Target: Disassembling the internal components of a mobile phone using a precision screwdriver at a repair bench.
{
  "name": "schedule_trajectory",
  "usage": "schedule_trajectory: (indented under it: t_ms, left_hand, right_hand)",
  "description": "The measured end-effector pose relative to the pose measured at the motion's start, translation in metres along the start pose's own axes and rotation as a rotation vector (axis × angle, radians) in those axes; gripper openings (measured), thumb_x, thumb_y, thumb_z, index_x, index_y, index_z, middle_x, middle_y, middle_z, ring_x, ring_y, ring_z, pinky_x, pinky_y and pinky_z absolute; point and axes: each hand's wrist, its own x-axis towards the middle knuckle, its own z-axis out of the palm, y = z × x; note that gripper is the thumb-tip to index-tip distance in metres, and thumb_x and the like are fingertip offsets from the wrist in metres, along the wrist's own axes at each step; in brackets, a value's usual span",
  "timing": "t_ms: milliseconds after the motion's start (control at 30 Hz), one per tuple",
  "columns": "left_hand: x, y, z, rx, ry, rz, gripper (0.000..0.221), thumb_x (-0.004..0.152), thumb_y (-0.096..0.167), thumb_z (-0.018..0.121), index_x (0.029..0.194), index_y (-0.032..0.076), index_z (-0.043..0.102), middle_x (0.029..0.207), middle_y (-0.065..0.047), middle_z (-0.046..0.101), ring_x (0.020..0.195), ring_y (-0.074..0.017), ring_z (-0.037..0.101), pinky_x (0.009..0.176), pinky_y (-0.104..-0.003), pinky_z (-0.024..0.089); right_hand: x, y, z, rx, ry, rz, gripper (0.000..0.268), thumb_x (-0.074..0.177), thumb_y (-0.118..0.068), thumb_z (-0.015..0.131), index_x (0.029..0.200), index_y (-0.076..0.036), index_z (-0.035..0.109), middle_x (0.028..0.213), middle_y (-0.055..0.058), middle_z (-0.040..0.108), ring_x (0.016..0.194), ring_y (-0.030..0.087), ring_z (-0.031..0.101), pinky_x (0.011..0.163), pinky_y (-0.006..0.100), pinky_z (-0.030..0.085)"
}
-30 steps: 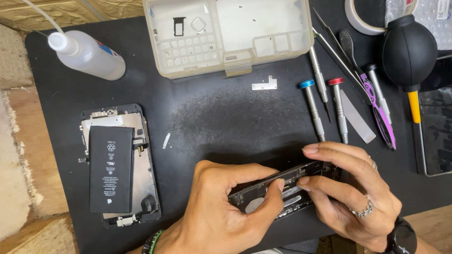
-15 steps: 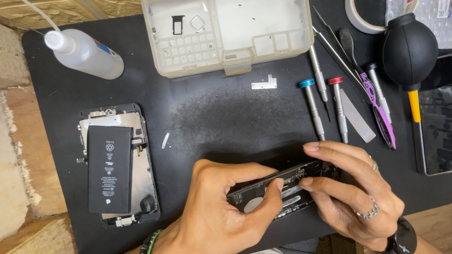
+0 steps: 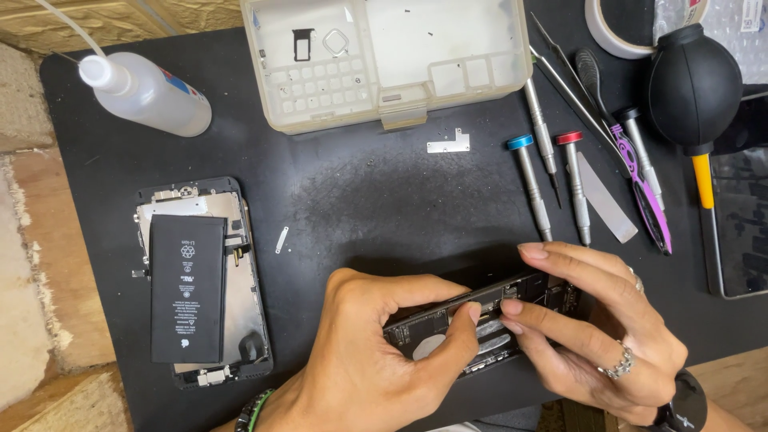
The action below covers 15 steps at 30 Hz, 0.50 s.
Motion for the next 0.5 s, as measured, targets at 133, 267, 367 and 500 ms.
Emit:
schedule_trajectory:
  t_ms: [133, 267, 367, 500]
  left_hand:
    - [0.001, 0.001, -0.002, -0.003, -0.015, -0.019, 0.020, 0.089, 0.012, 0.067, 0.072, 0.008, 0.077, 0.053, 0.009, 0.054, 0.048, -0.0019, 0.040, 0.040, -0.022, 0.037]
    - [0.003, 0.002, -0.005, 0.007, -0.040, -0.013, 0.022, 0.089, 0.012, 0.067, 0.068, 0.008, 0.072, 0.053, 0.009, 0.051, 0.049, -0.0024, 0.040, 0.041, -0.023, 0.037]
    - [0.005, 0.006, -0.009, 0.000, -0.070, -0.044, 0.025, 0.089, 0.012, 0.068, 0.065, 0.009, 0.069, 0.053, 0.010, 0.049, 0.049, -0.0019, 0.041, 0.042, -0.023, 0.036]
    - [0.006, 0.009, -0.012, 0.024, -0.090, -0.049, 0.019, 0.086, 0.013, 0.066, 0.071, 0.010, 0.077, 0.060, 0.011, 0.065, 0.055, 0.0008, 0.050, 0.048, -0.021, 0.044]
  right_hand:
    - [-0.001, -0.003, -0.001, 0.006, -0.006, 0.052, 0.009, 0.086, -0.009, 0.077, 0.090, -0.005, 0.070, 0.111, 0.031, 0.067, 0.100, 0.041, 0.077, 0.089, 0.040, 0.065]
    - [-0.002, -0.004, 0.001, 0.037, 0.017, 0.108, 0.022, 0.081, -0.018, 0.081, 0.089, -0.004, 0.065, 0.112, 0.031, 0.068, 0.102, 0.040, 0.077, 0.091, 0.041, 0.066]
    - [-0.001, -0.005, 0.001, 0.062, 0.022, 0.138, 0.032, 0.079, -0.021, 0.083, 0.093, -0.001, 0.062, 0.114, 0.032, 0.068, 0.102, 0.040, 0.077, 0.091, 0.042, 0.067]
    - [0.004, -0.006, -0.001, 0.076, 0.006, 0.152, 0.036, 0.079, -0.021, 0.084, 0.097, 0.002, 0.063, 0.111, 0.030, 0.070, 0.099, 0.036, 0.078, 0.086, 0.039, 0.068]
